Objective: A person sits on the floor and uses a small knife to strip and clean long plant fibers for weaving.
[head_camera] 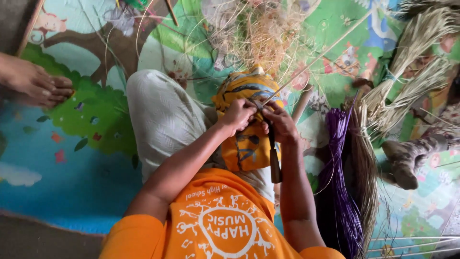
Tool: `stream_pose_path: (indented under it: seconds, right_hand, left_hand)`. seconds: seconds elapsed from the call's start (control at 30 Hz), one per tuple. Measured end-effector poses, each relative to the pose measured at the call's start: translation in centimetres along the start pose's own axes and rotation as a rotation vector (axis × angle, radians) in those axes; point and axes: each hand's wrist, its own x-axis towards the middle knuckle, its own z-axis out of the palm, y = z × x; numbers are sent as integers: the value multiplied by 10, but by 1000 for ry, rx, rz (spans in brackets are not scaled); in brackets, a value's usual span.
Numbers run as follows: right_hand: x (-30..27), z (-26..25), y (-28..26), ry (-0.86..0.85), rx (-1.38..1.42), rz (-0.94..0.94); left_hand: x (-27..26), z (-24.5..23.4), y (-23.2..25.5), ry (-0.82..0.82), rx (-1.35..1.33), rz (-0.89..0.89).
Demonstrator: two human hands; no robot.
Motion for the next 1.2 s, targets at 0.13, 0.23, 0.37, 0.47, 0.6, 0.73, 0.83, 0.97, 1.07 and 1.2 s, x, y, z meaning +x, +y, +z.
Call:
stream_pose_path:
  seconds: [0.13, 0.23, 0.37, 0.47, 0.6, 0.73, 0.83, 0.97, 1.07, 1.2]
  right_hand:
    - [-4, -3, 11, 2, 66, 9]
    - [1, -7, 10, 20, 16, -13]
    - [4, -10, 10, 24, 30, 4]
    - [5, -9, 10, 30, 45, 25]
    - [-6, 10, -6, 42, 56, 55]
    - [-8, 18, -14, 58, 61, 88]
    - [-14, 34, -22, 75, 71, 116]
    - [-11, 36, -25, 67, 81, 122]
    - [-6, 22, -19, 57, 88, 133]
    - [-20, 57, -43, 62, 103, 143]
  left_hand:
    - [44, -1, -44, 113, 234, 155]
    - [31, 3, -23, 128, 345, 270]
    - [8, 3, -6, 82, 133, 101]
    - [-5, -1, 1, 60, 76, 67]
    - [-11, -10, -6, 13, 19, 55]
    - [-43, -23, 1, -6, -5, 49]
    - [-56, -37, -7, -32, -28, 37]
    - [-72, -56, -13, -40, -42, 30]
    - [-86, -69, -23, -43, -48, 42]
    - [-116, -92, -27, -22, -31, 26]
